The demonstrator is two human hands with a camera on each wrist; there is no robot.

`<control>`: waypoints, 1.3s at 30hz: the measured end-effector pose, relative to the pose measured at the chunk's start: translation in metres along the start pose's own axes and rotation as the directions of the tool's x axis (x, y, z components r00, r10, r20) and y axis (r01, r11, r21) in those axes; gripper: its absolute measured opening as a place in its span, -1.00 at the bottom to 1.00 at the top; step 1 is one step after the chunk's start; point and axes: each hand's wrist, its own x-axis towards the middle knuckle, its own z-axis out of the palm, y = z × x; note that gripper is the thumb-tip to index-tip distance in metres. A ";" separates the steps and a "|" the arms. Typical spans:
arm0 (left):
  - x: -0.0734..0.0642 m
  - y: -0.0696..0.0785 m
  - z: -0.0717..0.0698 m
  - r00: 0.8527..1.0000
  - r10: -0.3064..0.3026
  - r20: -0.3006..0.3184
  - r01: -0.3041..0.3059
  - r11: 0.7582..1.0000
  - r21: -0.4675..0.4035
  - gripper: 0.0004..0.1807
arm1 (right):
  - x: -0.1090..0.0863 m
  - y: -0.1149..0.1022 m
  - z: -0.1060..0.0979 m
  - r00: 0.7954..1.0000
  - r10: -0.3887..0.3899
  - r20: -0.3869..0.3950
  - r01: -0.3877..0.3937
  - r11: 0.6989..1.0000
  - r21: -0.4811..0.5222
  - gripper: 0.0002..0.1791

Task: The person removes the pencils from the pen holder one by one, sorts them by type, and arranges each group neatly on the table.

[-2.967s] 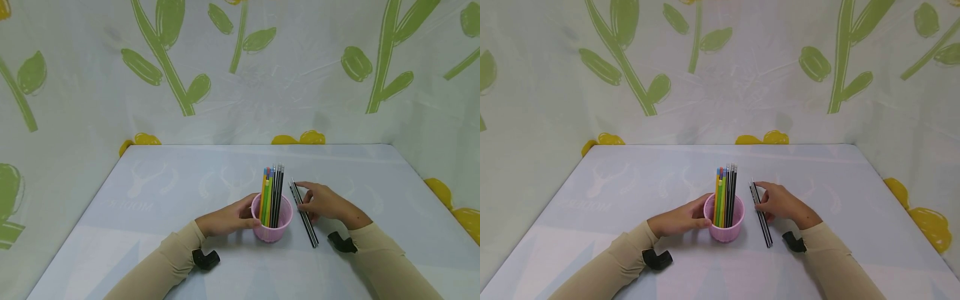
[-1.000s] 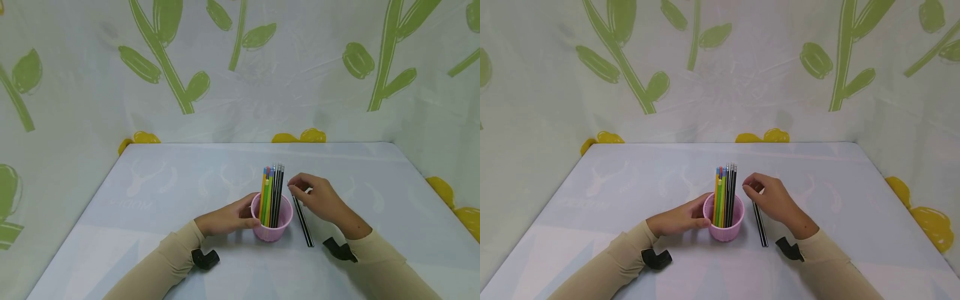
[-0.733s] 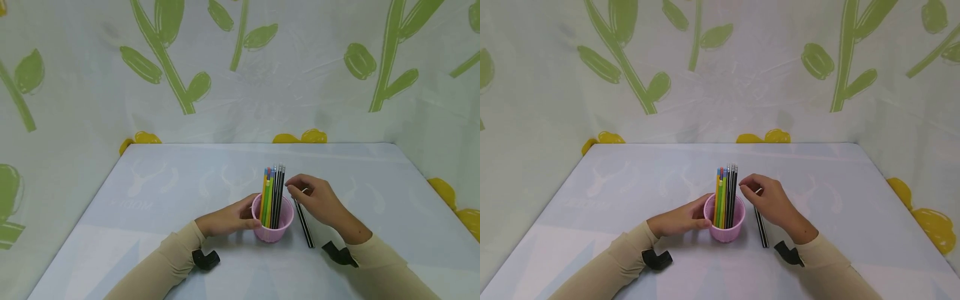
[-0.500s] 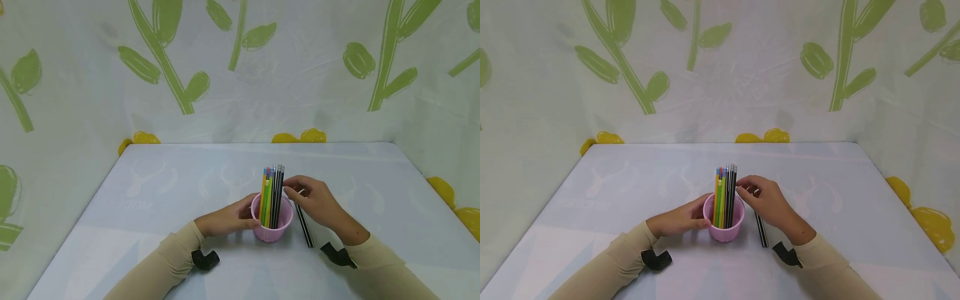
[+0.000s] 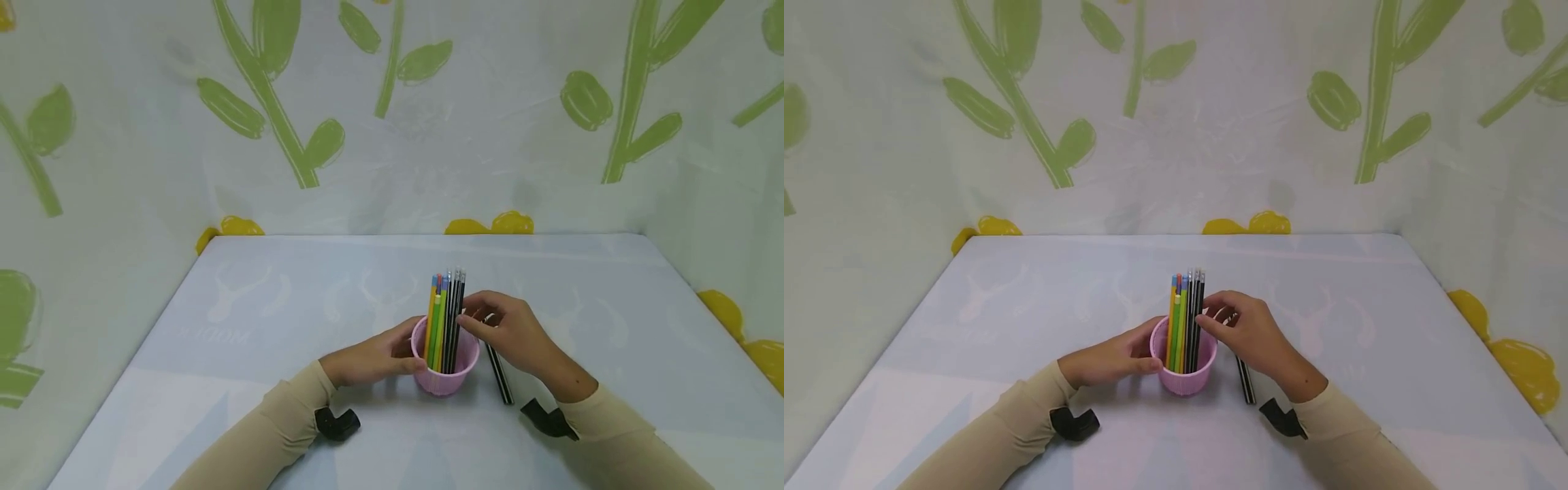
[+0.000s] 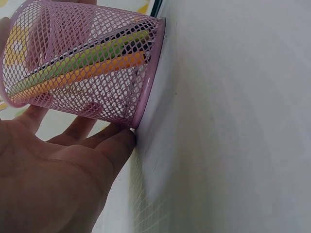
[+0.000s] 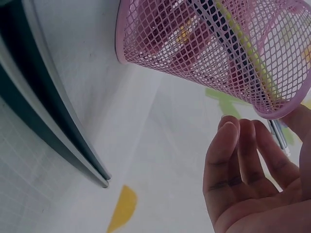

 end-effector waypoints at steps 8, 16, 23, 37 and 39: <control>0.002 -0.001 0.002 1.000 0.004 0.002 -0.004 1.000 0.009 -0.23 | -0.001 0.003 0.000 0.999 -0.033 0.019 0.033 0.999 0.030 -0.80; 0.002 0.000 0.001 1.000 -0.001 -0.001 0.001 1.000 0.016 -0.19 | 0.001 0.005 0.001 0.999 -0.041 0.028 0.040 0.999 0.032 -0.85; 0.004 -0.002 0.002 1.000 -0.012 0.008 0.012 1.000 0.011 -0.19 | -0.002 0.005 0.000 1.000 -0.020 0.022 0.020 1.000 0.023 -0.84; 0.000 -0.001 0.000 1.000 -0.007 -0.005 0.007 1.000 0.014 -0.20 | 0.002 -0.001 -0.005 0.999 -0.006 0.045 0.001 0.995 0.098 -0.85; 0.002 0.000 0.000 1.000 0.000 -0.002 0.000 1.000 0.017 -0.21 | 0.002 -0.002 -0.008 0.999 0.002 0.034 -0.005 0.994 0.112 -0.86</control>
